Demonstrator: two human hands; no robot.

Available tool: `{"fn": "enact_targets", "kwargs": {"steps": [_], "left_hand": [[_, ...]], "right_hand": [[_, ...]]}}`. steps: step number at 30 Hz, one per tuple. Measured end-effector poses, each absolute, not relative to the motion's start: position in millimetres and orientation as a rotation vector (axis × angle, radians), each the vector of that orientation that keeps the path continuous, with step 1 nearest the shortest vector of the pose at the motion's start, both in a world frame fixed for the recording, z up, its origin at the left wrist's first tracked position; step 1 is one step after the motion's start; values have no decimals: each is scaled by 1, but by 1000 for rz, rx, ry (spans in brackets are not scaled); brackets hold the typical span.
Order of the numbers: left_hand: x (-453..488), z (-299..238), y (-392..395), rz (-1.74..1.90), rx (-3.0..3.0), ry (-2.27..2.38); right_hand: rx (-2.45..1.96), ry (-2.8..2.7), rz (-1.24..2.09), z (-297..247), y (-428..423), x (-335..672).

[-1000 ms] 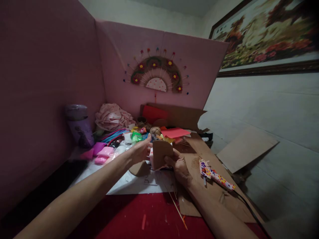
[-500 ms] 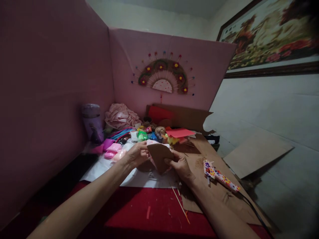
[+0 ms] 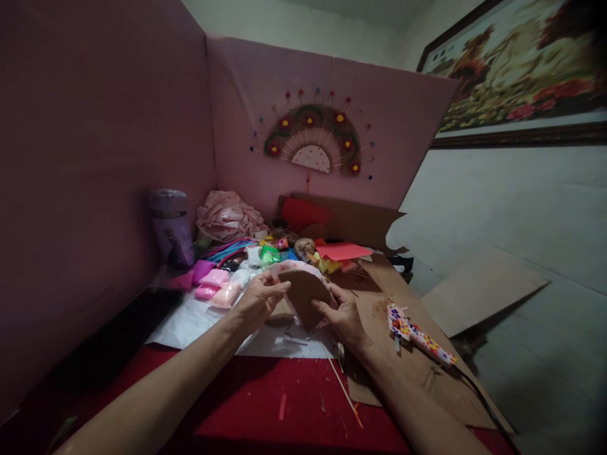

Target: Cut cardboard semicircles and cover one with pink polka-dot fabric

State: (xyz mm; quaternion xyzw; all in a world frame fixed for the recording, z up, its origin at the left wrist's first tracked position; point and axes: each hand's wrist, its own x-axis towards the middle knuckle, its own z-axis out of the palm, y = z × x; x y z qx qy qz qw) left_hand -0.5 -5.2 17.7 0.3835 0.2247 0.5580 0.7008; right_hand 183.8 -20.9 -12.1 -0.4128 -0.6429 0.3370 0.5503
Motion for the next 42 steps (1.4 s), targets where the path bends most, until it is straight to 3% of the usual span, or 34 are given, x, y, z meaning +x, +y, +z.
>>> {"fn": "enact_targets", "kwargs": {"steps": [8,13,16,20,28,35,42], "left_hand": [[-6,19,0,1283,840,489],[-12,25,-4,1557,1191,553],[-14,26,-14,1655,1719,589],[-11,20,-22,1459,2081,575],[-5,3,-15,1267,2368,498],[-1,10,-17,1645,1769,826],[7,4,-11,1058,1112,705]], "right_hand": [[-886,-1547,778,-8,-27,187],[-948,-1335,582,-8,-23,186],[-911,-1288,842,-7,-23,184],[-839,-1278,1227,-6,-27,179],[-694,-1124,1367,-6,-27,176],[-790,-1099,1154,-16,-21,186],[-877,-1246,1152,-11,-28,181]]}}
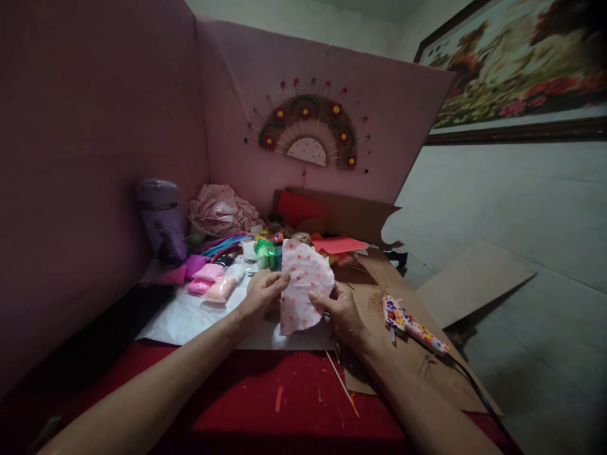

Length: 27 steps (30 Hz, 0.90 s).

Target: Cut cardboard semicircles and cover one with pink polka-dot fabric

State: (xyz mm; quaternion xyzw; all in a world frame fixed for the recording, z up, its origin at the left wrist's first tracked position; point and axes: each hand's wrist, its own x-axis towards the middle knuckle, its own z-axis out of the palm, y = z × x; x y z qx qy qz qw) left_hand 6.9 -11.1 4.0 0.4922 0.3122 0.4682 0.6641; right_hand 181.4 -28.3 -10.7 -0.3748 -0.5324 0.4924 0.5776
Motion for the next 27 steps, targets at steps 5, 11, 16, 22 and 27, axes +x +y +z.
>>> {"fn": "enact_targets", "kwargs": {"steps": [5,11,16,22,27], "left_hand": [[13,-1,-13,1017,989,697],[13,-6,-11,1070,1027,665],[11,-9,-9,1066,1125,637],[3,1,-7,1244,1039,672],[0,1,-5,1302,1025,627]], "right_hand": [[-811,-1229,1246,-13,-25,180],[-816,-1248,1180,-15,-23,181],[-875,-1275,1118,-14,-25,182],[-838,-1353,1152,-15,-27,181],[-797,-1284,1280,-14,-29,181]]}}
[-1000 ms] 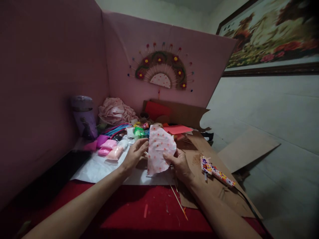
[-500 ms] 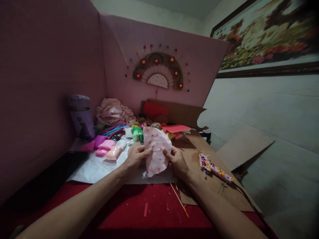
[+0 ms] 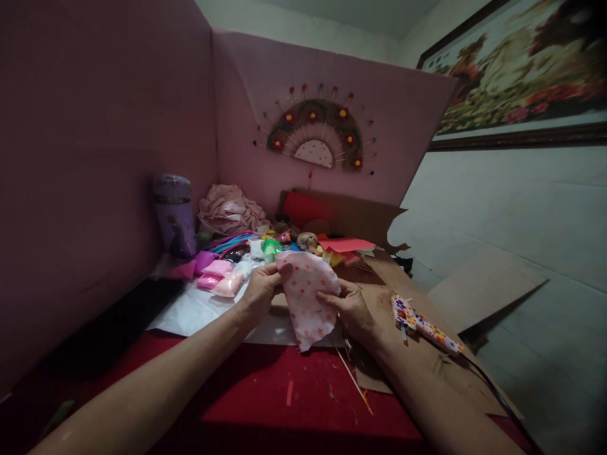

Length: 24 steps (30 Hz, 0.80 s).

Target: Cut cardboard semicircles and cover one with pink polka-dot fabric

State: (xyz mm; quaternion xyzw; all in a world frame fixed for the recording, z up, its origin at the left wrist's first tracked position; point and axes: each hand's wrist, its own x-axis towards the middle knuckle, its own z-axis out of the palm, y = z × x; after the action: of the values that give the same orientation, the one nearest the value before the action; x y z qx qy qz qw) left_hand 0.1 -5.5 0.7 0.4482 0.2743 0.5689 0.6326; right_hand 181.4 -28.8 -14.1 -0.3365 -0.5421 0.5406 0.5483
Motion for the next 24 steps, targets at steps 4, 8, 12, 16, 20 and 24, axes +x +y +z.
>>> {"fn": "enact_targets", "kwargs": {"steps": [4,8,12,16,20,24], "left_hand": [[2,0,-8,1288,1004,604],[0,3,-9,1354,1011,602],[-2,1,-3,1382,983,594],[0,-4,2,1331,1010,610],[-2,0,1,1705,1374,871],[-6,7,-7,1854,2289,959]], "right_hand": [[-745,-1244,1372,-14,-29,184],[-759,-1250,1352,-16,-28,186],[-761,-1255,1367,-17,-28,186],[-752,-1181,1414,-16,-28,186],[-731,-1068,1445,-13,-26,187],[-696,-1033,1408,-11,-24,187]]}}
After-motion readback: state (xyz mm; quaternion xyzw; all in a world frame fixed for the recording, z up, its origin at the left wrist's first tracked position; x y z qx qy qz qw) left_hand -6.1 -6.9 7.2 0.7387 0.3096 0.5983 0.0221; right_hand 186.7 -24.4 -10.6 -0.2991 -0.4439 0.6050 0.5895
